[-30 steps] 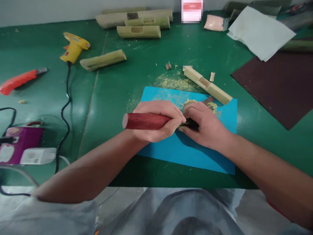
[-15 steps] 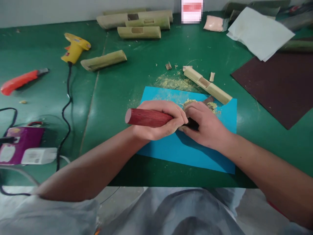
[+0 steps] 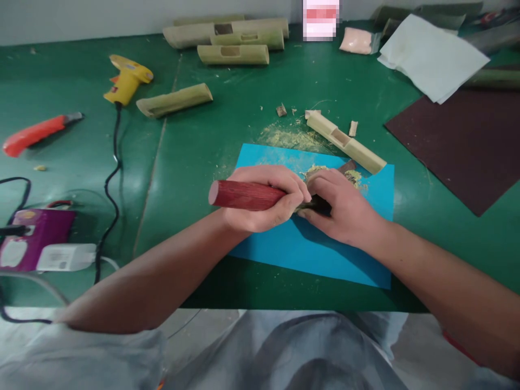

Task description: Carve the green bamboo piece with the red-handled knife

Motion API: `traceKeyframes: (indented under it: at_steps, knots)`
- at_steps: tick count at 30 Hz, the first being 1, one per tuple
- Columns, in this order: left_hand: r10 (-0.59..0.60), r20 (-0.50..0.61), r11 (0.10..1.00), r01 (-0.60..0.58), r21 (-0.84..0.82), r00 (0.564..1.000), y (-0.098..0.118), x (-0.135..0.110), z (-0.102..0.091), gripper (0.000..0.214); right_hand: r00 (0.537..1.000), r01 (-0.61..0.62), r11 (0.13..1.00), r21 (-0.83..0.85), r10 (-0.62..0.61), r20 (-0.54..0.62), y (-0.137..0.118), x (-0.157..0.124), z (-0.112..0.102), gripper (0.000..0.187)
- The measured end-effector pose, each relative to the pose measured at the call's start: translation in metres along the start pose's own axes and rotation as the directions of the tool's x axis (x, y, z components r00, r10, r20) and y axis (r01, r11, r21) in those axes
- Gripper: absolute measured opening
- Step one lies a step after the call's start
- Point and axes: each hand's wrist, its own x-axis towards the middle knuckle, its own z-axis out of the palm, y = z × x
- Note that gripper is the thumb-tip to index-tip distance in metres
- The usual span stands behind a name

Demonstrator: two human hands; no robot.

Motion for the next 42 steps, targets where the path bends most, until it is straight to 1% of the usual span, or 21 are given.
traceKeyframes:
  at_steps: [7,18,24,31,34,39,42]
  knots:
    - [0.015,0.023,1.000,-0.014,-0.004,1.000,0.003,0.002,0.000,0.010,1.000,0.010,1.000,-0.007,-0.011,-0.008,0.001,0.000,0.001,0.018]
    - [-0.002,0.053,0.999,0.000,0.042,0.999,0.006,0.001,-0.002,0.007,1.000,0.018,1.000,0.014,-0.018,-0.009,0.002,0.000,0.001,0.021]
    - [0.021,0.038,0.999,-0.022,0.029,0.999,0.010,0.003,0.001,0.008,1.000,0.014,1.000,0.003,-0.013,-0.007,0.002,0.000,0.002,0.022]
    - [0.056,0.047,0.998,-0.058,0.037,0.997,0.009,0.004,0.002,0.005,1.000,0.010,1.000,0.010,-0.010,-0.010,0.002,0.000,0.002,0.021]
    - [0.050,0.043,0.998,-0.052,0.044,0.998,0.008,0.003,0.002,0.006,1.000,0.012,1.000,0.017,-0.012,-0.011,0.003,0.000,0.002,0.020]
    - [0.078,0.056,0.994,-0.082,0.066,0.995,0.011,0.006,0.005,0.009,1.000,0.015,1.000,0.013,-0.015,-0.013,0.002,0.000,0.002,0.018]
    - [0.055,0.068,0.996,-0.060,0.067,0.996,0.013,0.009,0.006,0.013,1.000,0.012,1.000,0.010,-0.012,-0.011,0.001,0.000,0.002,0.018]
